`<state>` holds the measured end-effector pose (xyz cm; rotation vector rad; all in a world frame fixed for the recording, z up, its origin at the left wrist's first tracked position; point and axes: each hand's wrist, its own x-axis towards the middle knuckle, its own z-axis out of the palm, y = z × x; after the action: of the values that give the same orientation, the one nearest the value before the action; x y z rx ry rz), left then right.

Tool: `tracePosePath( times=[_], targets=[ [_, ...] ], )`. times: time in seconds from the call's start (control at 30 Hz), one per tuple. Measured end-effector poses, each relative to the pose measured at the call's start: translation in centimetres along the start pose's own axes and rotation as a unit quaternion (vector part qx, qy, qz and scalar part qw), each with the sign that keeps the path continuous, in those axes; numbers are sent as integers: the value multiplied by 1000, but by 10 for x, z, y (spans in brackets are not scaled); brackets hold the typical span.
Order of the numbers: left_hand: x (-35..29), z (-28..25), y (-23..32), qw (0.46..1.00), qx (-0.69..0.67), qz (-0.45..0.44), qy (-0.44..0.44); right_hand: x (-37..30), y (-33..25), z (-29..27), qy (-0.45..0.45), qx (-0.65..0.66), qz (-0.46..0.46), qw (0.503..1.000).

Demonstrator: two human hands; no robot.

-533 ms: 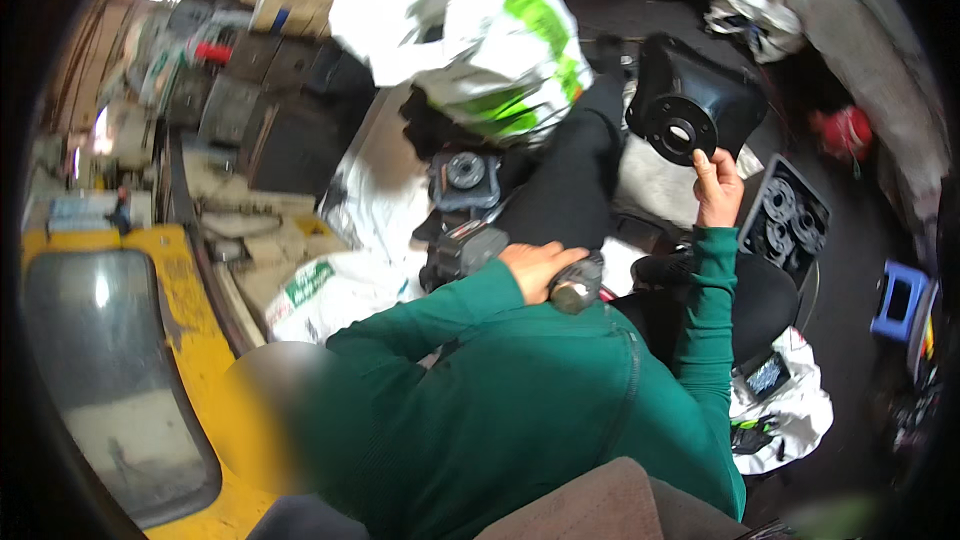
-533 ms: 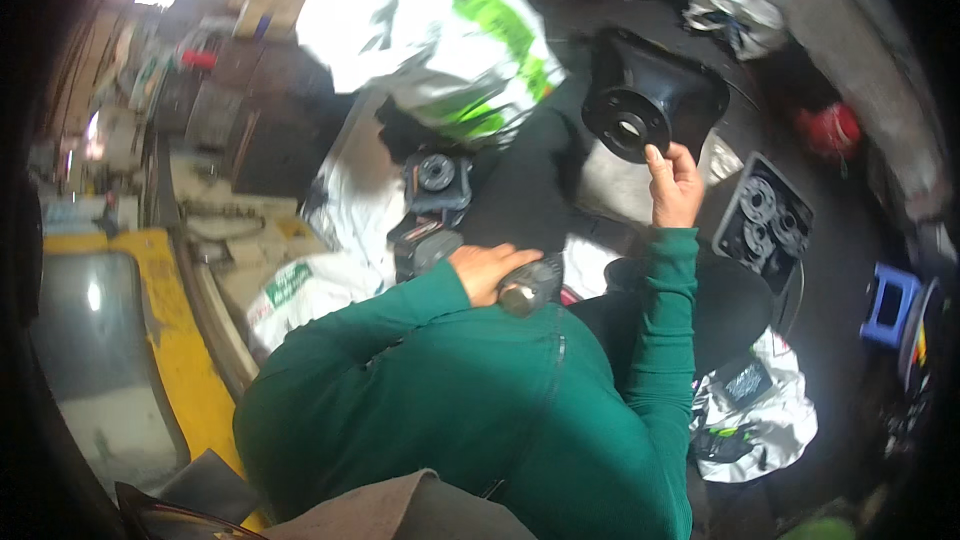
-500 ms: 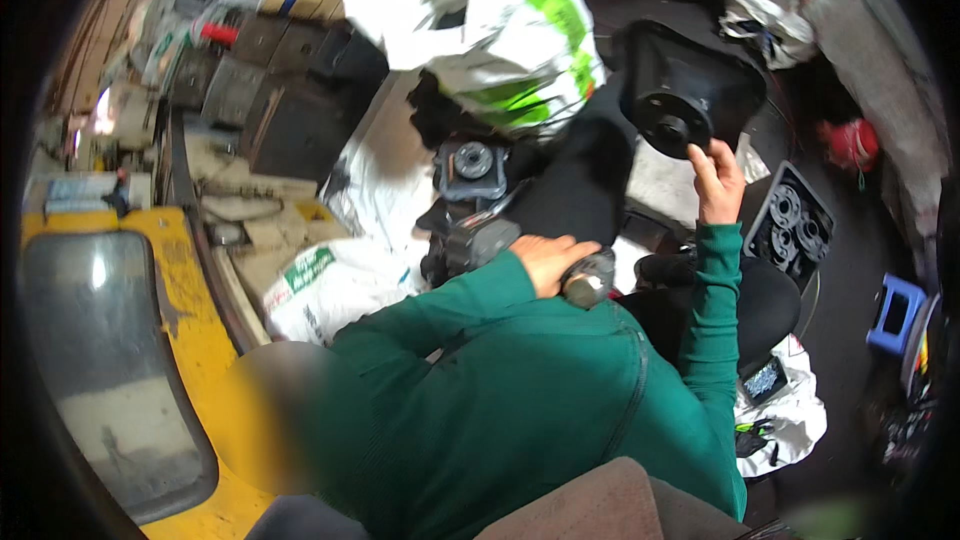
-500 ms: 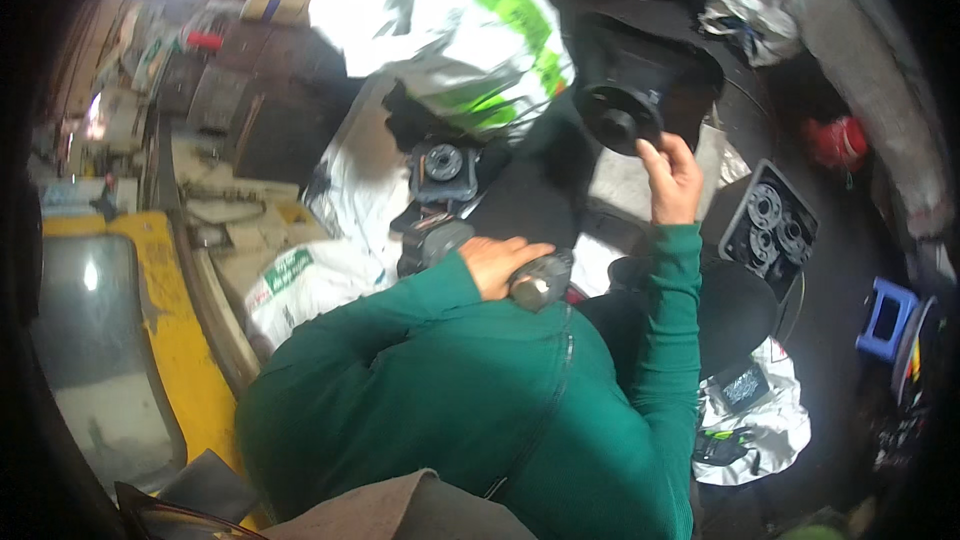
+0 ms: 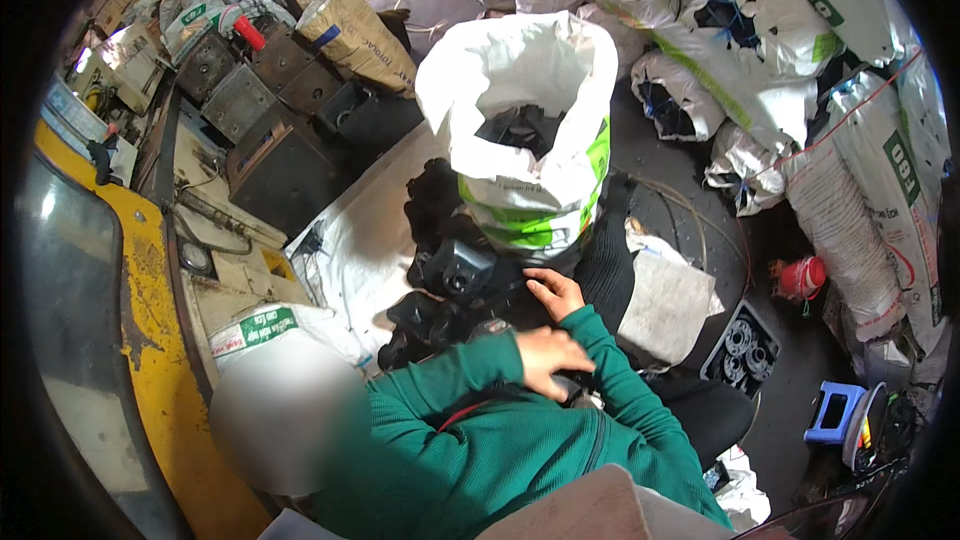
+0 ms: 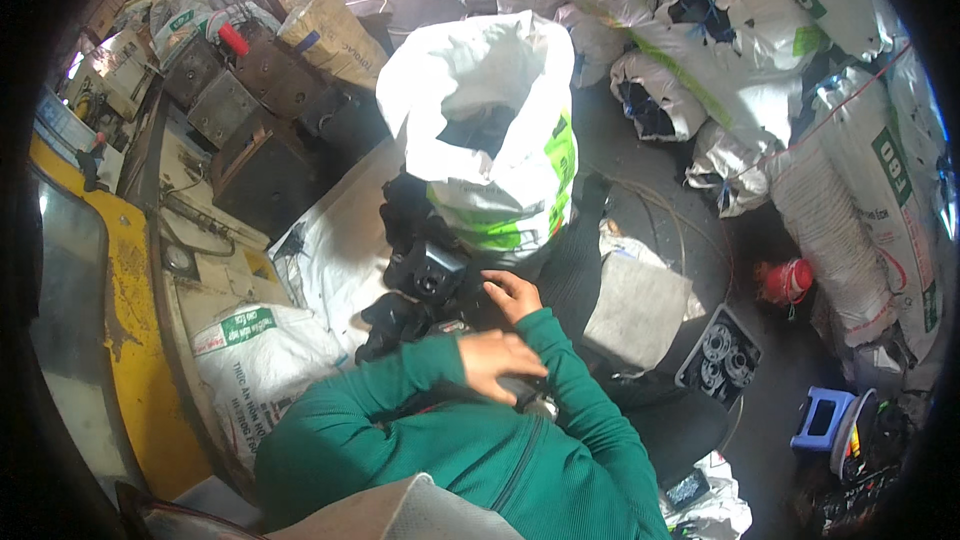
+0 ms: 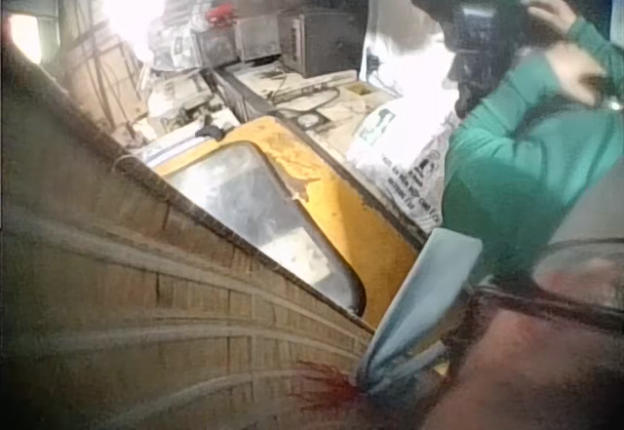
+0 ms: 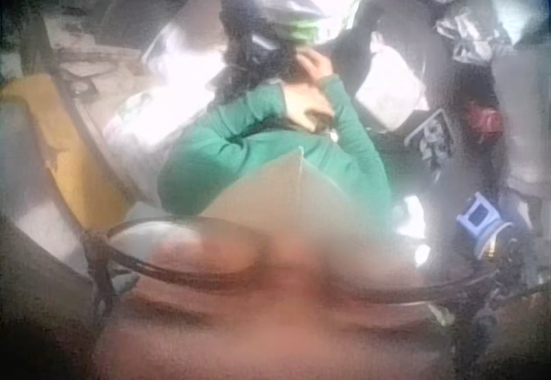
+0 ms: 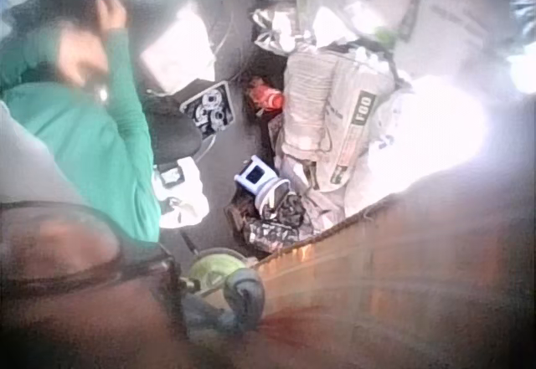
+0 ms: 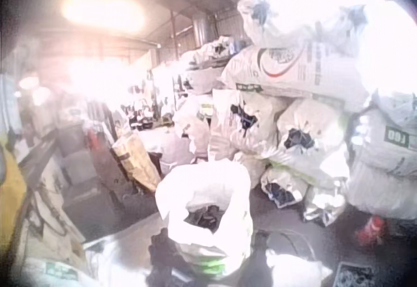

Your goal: The person sits on the floor and uses a cordless drill to fasten screws into a black metal housing. They repeatedly pick up screws from a nearby tray and insert them into the housing, tightening each one before moving to the next.

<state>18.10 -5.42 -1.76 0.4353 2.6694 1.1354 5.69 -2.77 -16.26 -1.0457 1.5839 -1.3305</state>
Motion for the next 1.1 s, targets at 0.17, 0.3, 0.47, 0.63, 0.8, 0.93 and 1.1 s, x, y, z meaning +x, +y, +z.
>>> tracePosePath(
  times=[0.17, 0.3, 0.47, 0.63, 0.8, 0.93, 1.1],
  targets=[
    [19, -177, -105, 815, -33, -100, 570, 11, 6, 6, 87, 117, 60, 987],
    [70, -240, -255, 755, 343, -285, 480, 2, -4, -12, 98, 80, 44, 991],
    [74, -211, -368, 792, 355, -347, 355, -30, -12, -63, 250, 98, 21, 963],
    [88, -217, -387, 800, 368, -334, 336, -69, 17, -77, 341, 78, 23, 936],
    [74, -213, -395, 789, 373, -343, 348, -89, 40, -79, 350, 167, 58, 920],
    [61, -211, -400, 779, 375, -345, 366, -114, 32, -86, 345, 70, 94, 931],
    [42, -230, -312, 736, 384, -230, 508, -153, 15, -97, 353, 134, 153, 913]
  ],
)
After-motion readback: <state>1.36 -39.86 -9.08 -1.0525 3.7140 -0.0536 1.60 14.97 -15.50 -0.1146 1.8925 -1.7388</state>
